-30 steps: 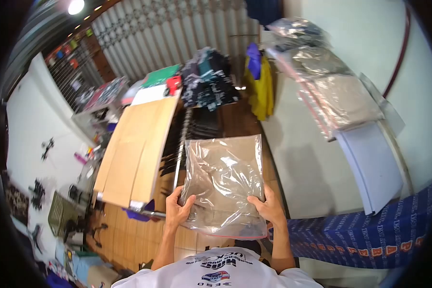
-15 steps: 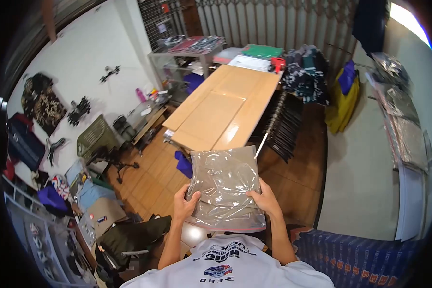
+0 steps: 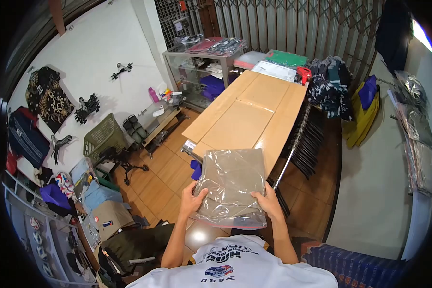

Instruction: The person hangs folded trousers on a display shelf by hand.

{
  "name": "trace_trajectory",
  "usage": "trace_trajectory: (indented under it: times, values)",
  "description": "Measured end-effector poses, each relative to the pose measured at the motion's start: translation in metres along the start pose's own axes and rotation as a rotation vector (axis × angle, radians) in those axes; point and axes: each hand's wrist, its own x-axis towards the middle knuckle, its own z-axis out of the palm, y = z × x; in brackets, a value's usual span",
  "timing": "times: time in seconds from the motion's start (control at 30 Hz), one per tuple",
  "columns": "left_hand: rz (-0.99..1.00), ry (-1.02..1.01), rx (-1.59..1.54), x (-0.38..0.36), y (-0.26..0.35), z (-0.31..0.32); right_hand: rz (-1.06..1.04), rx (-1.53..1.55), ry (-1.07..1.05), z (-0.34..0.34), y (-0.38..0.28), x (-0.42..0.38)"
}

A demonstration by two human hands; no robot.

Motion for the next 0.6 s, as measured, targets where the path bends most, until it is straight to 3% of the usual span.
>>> trace_trajectory:
  times: [0.2, 0.5, 0.57, 0.6]
  values:
    - [-0.094, -0.038, 0.145, 0.081, -0.009, -0.008, -0.060, 0.028, 0.038, 0.017, 0.007, 0.060]
    - [0.008, -0.023, 0.259, 0.195, -0.052, 0.005, -0.044, 0.051, 0.138, 0.027, 0.024, 0.132]
    - [0.021, -0.045, 0.351, 0.219, -0.063, 0.012, -0.190, -0.366, 0.324, 0.032, 0.030, 0.147]
    - [0.030, -0.063, 0.371, 0.231, -0.079, 0.017, -0.147, -0.437, 0.407, 0.035, 0.024, 0.148]
